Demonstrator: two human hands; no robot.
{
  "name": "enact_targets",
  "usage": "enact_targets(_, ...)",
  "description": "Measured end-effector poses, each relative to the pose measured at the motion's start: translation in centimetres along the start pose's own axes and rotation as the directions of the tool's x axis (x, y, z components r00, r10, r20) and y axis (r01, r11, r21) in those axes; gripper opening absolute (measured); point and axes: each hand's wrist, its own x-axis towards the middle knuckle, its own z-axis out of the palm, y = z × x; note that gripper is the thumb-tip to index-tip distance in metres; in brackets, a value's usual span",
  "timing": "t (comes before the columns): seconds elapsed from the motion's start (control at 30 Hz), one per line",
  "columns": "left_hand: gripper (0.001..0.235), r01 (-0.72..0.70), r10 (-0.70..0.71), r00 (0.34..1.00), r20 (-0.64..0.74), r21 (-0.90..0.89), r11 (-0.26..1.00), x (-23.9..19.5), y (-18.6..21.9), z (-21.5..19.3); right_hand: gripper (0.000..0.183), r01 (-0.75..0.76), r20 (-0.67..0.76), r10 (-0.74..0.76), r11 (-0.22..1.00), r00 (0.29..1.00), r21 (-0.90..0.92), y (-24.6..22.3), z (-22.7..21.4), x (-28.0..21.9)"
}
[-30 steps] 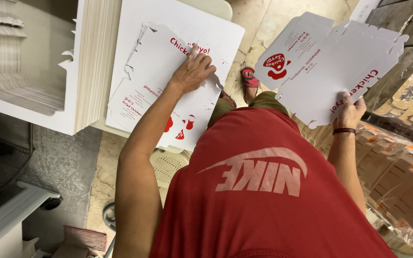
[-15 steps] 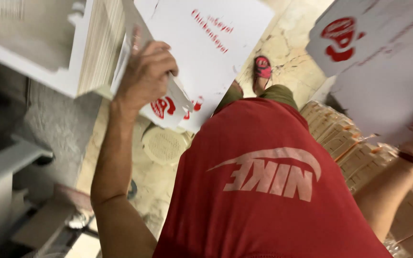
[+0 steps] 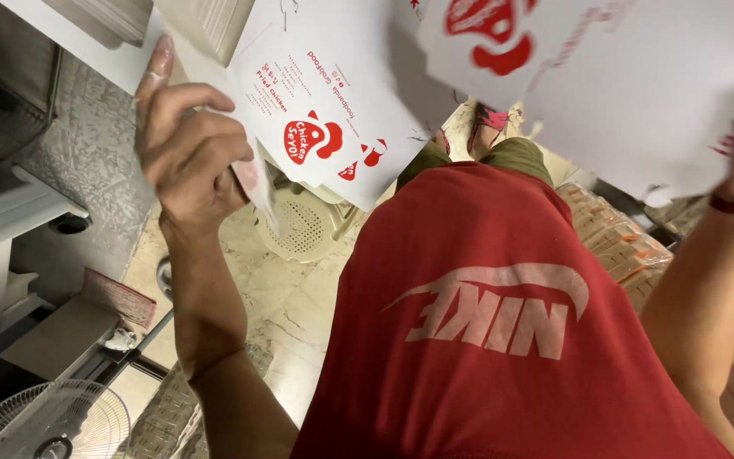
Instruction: The person repeatedly assembles flat-packed cardboard boxes by folding and interlocking the flaps. They handle multiple boxes one at a time, folding the sides and locking the tabs to form a finished box, then placing it aside.
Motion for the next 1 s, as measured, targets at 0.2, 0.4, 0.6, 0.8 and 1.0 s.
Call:
enact_targets(0.2,0.073,-0.213,0.212,0.974,-0.085,0.000,0.977,3.3,1.5,-2.8,0.002,0.404,0.488,-0.434,0.899,0.757,0.172,-6.5,13.8,-8.4)
enact_targets(0.4,0.058,-0.267,0.251,0.958,-0.142,-0.109,0.958,6.0,2.3,-5.4,0.010,0.138,0.574,-0.201,0.979,0.794,0.152,-6.1,18.8,-10.2)
enact_targets(0.6,0.037,0.069,-0.130,0.973,-0.189,-0.300,0.951,3.8,5.1,-4.8,0.012,0.209,0.576,-0.278,0.960,0.769,0.184,-4.8,19.5,-10.0)
enact_targets(0.8,0.011,0.592,-0.885,0.331,-0.326,-0.659,0.464,0.8,12.1,-0.3,0.017,0.295,0.550,-0.284,0.953,0.786,0.070,-4.3,20.9,-10.8)
enact_targets(1.0,0.038,0.339,-0.775,-0.628,0.069,-0.873,-0.352,-1.7,12.3,2.6,0.025,0.272,0.566,-0.199,0.961,0.800,-0.046,-4.2,20.6,-11.1)
